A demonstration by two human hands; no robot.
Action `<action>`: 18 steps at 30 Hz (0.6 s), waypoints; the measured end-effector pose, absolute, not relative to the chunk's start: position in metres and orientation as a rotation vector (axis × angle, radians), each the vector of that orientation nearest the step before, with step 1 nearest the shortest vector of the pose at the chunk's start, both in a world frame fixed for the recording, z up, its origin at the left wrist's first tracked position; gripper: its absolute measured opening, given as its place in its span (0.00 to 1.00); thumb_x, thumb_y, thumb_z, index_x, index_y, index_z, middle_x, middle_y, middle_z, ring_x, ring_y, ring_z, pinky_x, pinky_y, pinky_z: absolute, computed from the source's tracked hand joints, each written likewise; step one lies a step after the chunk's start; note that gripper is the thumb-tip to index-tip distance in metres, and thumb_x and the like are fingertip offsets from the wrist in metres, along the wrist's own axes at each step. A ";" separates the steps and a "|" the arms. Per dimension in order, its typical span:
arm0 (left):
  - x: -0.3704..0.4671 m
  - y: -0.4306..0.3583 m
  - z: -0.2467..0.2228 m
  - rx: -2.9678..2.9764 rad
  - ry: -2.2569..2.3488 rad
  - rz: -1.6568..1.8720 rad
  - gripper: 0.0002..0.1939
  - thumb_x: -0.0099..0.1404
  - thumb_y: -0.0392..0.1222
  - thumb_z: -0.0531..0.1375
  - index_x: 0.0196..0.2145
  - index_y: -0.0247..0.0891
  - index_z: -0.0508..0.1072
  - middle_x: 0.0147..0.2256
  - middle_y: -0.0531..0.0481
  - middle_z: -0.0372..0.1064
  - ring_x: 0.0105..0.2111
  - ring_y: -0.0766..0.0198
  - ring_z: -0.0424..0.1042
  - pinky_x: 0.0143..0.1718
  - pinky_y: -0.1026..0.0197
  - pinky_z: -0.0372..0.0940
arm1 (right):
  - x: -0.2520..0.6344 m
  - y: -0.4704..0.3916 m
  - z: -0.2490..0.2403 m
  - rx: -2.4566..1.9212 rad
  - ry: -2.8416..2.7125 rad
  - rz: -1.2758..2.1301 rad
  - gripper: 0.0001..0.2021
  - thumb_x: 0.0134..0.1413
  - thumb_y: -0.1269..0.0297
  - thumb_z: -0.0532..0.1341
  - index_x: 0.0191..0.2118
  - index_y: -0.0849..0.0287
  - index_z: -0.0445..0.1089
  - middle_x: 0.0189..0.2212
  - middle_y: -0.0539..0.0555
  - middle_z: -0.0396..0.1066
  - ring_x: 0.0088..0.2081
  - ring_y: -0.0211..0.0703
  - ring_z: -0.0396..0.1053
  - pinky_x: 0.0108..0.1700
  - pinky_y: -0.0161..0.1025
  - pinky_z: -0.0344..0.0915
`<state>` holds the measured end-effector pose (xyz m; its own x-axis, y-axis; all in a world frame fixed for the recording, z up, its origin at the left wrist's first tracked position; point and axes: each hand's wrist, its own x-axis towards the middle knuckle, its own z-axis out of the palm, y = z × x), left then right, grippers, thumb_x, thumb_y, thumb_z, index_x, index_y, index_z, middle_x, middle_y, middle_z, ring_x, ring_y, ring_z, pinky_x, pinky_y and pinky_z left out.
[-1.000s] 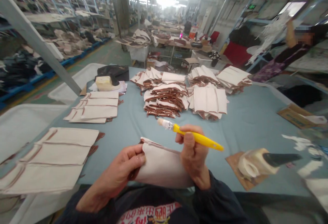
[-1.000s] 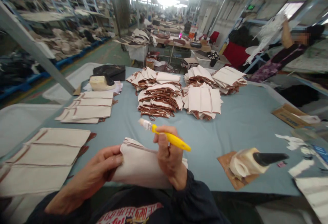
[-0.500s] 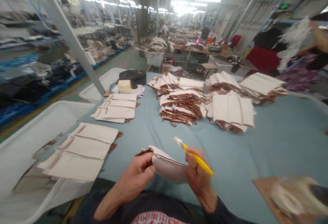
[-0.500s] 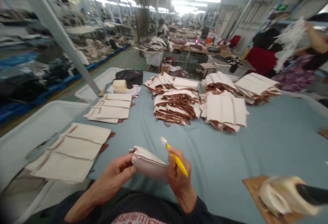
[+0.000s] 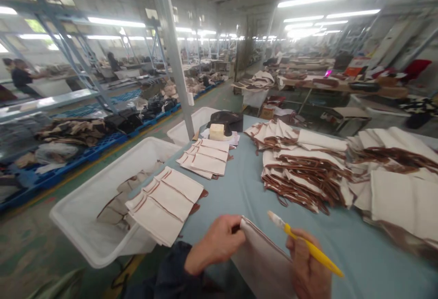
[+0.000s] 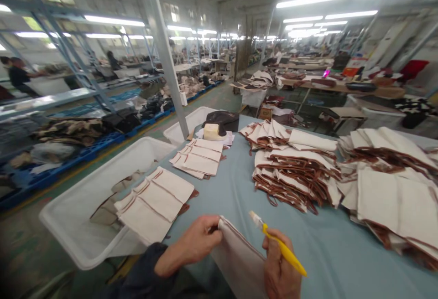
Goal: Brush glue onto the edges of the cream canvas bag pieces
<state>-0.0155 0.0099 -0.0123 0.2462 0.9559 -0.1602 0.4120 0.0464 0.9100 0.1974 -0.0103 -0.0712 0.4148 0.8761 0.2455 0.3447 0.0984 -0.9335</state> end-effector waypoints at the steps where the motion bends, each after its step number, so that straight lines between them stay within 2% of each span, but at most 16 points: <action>1: -0.021 0.017 -0.007 1.543 1.304 0.711 0.04 0.56 0.35 0.53 0.24 0.42 0.62 0.23 0.57 0.56 0.26 0.63 0.57 0.29 0.59 0.53 | 0.192 -0.006 -0.064 -1.456 -1.105 0.597 0.29 0.66 0.32 0.57 0.43 0.58 0.73 0.28 0.50 0.71 0.28 0.45 0.69 0.34 0.43 0.67; 4: -0.040 0.032 0.018 1.599 1.278 0.822 0.03 0.56 0.38 0.53 0.25 0.42 0.61 0.25 0.55 0.58 0.30 0.61 0.61 0.33 0.59 0.56 | 0.180 0.006 -0.042 -1.355 -1.026 0.633 0.27 0.66 0.34 0.58 0.44 0.58 0.70 0.26 0.48 0.69 0.23 0.40 0.64 0.27 0.39 0.63; 7: -0.071 0.036 0.046 1.678 1.244 0.912 0.02 0.55 0.39 0.55 0.26 0.41 0.64 0.30 0.53 0.65 0.35 0.59 0.65 0.40 0.57 0.60 | 0.178 0.015 -0.027 -1.322 -0.995 0.557 0.26 0.66 0.35 0.58 0.44 0.57 0.69 0.25 0.47 0.69 0.21 0.38 0.64 0.26 0.38 0.64; 10: -0.113 0.029 0.057 1.704 1.262 0.948 0.06 0.58 0.44 0.59 0.27 0.42 0.65 0.30 0.53 0.65 0.33 0.59 0.65 0.39 0.58 0.60 | 0.178 0.021 -0.022 -1.342 -0.964 0.537 0.26 0.65 0.36 0.59 0.44 0.58 0.69 0.25 0.47 0.70 0.21 0.38 0.64 0.24 0.39 0.63; 13: -0.166 0.015 0.040 1.646 1.423 1.031 0.16 0.62 0.52 0.60 0.25 0.43 0.61 0.28 0.53 0.62 0.32 0.59 0.63 0.37 0.58 0.60 | 0.175 0.025 -0.026 -1.400 -0.942 0.576 0.30 0.61 0.32 0.60 0.44 0.58 0.69 0.24 0.47 0.69 0.19 0.39 0.63 0.22 0.38 0.62; 15: -0.204 0.005 0.014 1.575 1.562 1.071 0.19 0.62 0.55 0.60 0.23 0.44 0.60 0.27 0.52 0.62 0.32 0.58 0.64 0.39 0.57 0.62 | 0.171 0.027 -0.031 -1.434 -0.936 0.619 0.32 0.59 0.29 0.60 0.43 0.58 0.69 0.23 0.47 0.69 0.19 0.39 0.63 0.21 0.38 0.62; 18: -0.258 -0.010 -0.038 1.415 1.787 1.080 0.17 0.57 0.57 0.62 0.22 0.44 0.65 0.30 0.46 0.71 0.42 0.48 0.72 0.50 0.51 0.66 | 0.163 0.029 -0.041 -1.469 -0.968 0.708 0.34 0.57 0.26 0.60 0.42 0.58 0.69 0.22 0.47 0.69 0.18 0.39 0.62 0.21 0.39 0.63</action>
<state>-0.2577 -0.0104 -0.0376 -0.2432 0.9697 0.0245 0.4721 0.0963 0.8763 0.1633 0.0294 -0.0407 0.4718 0.8758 0.1018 0.1681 0.0240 -0.9855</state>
